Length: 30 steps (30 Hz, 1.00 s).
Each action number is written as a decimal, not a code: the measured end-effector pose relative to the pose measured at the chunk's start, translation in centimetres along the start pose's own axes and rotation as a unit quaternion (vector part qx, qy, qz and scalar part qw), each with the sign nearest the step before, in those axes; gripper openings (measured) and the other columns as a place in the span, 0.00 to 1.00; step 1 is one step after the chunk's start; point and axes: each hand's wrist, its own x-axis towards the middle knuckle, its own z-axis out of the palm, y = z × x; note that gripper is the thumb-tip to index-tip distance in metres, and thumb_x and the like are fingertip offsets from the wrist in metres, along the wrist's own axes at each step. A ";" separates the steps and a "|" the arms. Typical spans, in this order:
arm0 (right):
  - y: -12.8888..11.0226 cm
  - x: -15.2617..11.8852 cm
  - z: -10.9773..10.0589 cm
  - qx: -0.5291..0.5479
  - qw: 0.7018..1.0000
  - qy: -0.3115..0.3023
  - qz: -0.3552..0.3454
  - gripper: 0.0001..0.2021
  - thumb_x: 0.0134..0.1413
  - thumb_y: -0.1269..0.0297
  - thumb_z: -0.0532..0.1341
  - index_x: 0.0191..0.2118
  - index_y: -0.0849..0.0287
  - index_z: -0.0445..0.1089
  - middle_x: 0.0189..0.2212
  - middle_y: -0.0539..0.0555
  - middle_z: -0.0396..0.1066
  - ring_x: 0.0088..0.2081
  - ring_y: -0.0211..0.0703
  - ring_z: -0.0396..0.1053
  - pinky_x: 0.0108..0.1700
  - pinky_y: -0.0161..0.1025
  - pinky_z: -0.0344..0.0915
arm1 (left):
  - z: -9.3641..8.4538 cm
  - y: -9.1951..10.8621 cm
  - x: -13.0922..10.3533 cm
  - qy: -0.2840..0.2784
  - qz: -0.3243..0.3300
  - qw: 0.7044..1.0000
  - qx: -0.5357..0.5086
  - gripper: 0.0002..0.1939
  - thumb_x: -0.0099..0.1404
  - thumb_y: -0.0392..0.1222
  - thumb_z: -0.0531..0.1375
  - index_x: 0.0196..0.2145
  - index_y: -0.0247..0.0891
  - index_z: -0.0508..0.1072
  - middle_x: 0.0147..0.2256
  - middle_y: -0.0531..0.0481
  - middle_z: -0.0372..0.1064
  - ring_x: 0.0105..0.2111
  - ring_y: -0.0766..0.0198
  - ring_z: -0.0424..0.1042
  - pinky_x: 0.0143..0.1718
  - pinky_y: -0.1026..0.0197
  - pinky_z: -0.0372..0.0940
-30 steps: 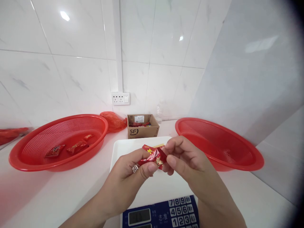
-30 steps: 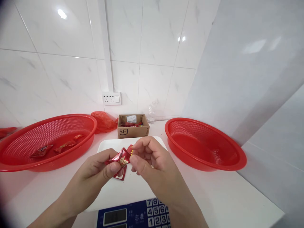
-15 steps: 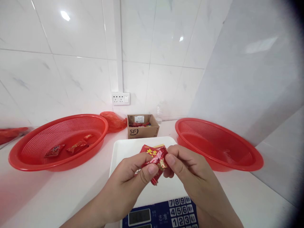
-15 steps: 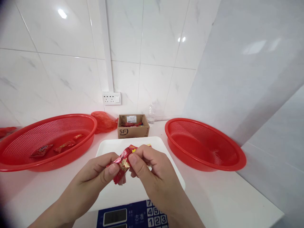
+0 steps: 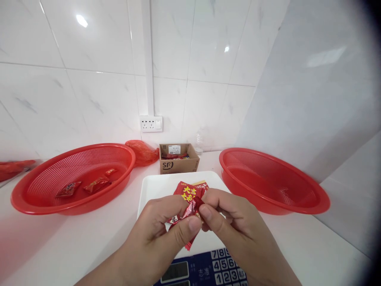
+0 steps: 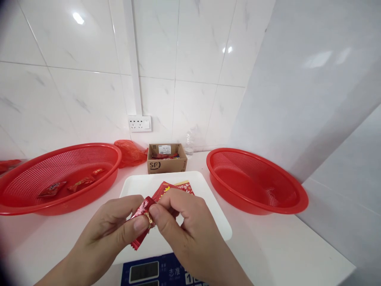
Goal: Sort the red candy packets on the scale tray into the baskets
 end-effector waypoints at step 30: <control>0.8 0.4 0.3 0.093 0.995 0.039 -0.003 0.23 0.57 0.39 0.56 0.29 0.57 0.70 0.23 0.49 0.65 0.26 0.37 0.61 0.27 0.34 0.59 | 0.8 -2.8 -0.3 0.209 0.193 0.955 0.086 0.24 0.61 0.22 0.58 0.43 0.53 0.76 0.45 0.52 0.65 0.44 0.65 0.70 0.37 0.68 0.69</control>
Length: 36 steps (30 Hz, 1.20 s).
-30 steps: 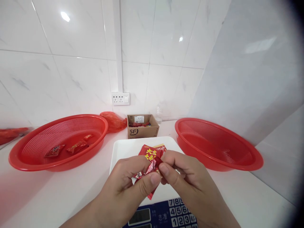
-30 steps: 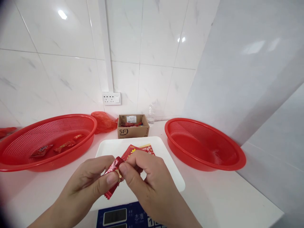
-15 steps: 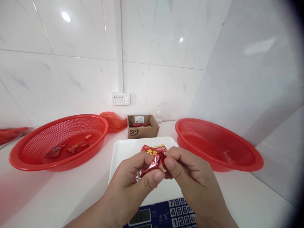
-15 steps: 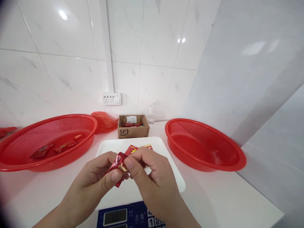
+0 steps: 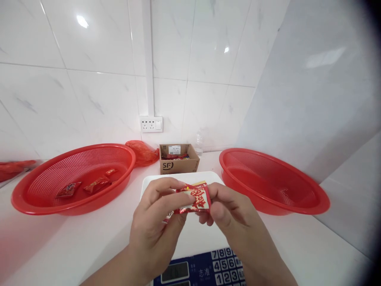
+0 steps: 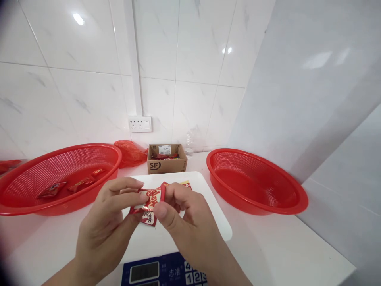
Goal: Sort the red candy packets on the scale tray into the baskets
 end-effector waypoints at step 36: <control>-0.2 -0.1 0.6 -0.077 0.985 0.111 -0.110 0.12 0.65 0.62 0.57 0.29 0.53 0.72 0.29 0.47 0.67 0.32 0.34 0.67 0.31 0.30 0.65 | 0.1 2.1 -0.4 -0.095 -0.122 0.987 -0.044 0.20 0.65 0.31 0.60 0.49 0.56 0.67 0.42 0.58 0.74 0.40 0.67 0.70 0.38 0.67 0.65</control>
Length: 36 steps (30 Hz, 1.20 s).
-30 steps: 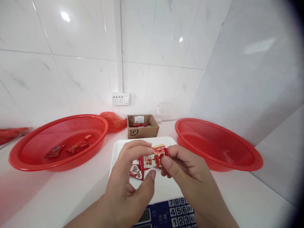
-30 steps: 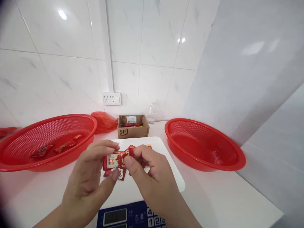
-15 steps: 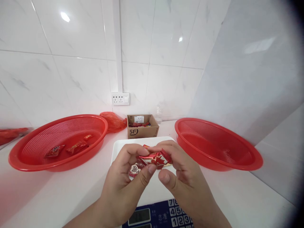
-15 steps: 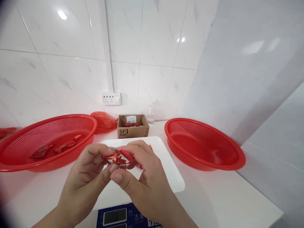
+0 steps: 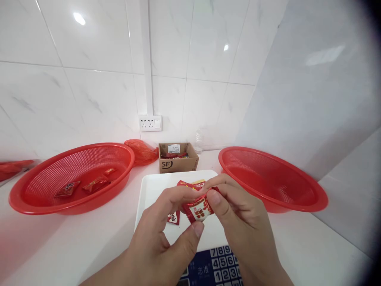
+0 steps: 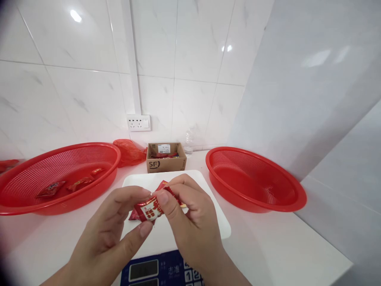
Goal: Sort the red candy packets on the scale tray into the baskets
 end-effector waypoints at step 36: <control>-0.2 0.0 -0.1 0.079 0.990 -0.089 0.079 0.11 0.62 0.61 0.57 0.28 0.56 0.66 0.28 0.50 0.70 0.28 0.39 0.67 0.29 0.38 0.65 | 0.7 0.2 0.9 0.031 -0.144 0.928 -0.343 0.16 0.63 0.36 0.65 0.47 0.50 0.71 0.33 0.56 0.76 0.31 0.70 0.73 0.37 0.68 0.70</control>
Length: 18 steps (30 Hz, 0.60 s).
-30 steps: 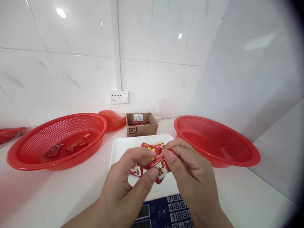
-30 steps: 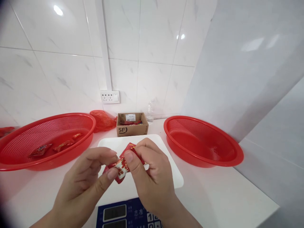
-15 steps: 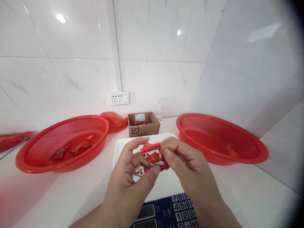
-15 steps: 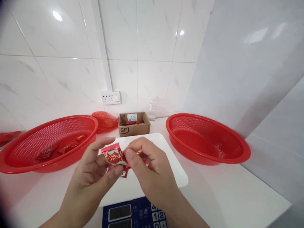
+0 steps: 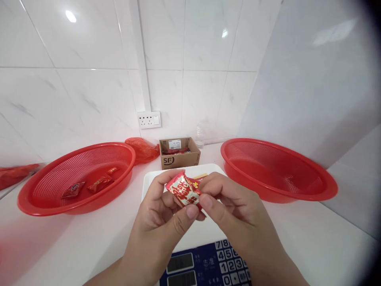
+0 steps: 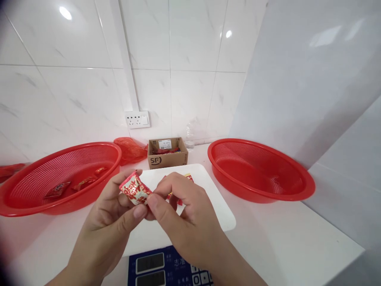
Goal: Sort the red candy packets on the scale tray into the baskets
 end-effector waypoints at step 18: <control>-0.4 0.0 -0.4 0.036 0.999 -0.005 -0.002 0.13 0.62 0.62 0.57 0.25 0.56 0.64 0.24 0.48 0.65 0.28 0.39 0.63 0.30 0.38 0.61 | -0.4 0.4 0.1 0.031 -0.034 0.999 0.008 0.08 0.63 0.44 0.65 0.37 0.42 0.71 0.27 0.57 0.71 0.26 0.71 0.69 0.30 0.70 0.66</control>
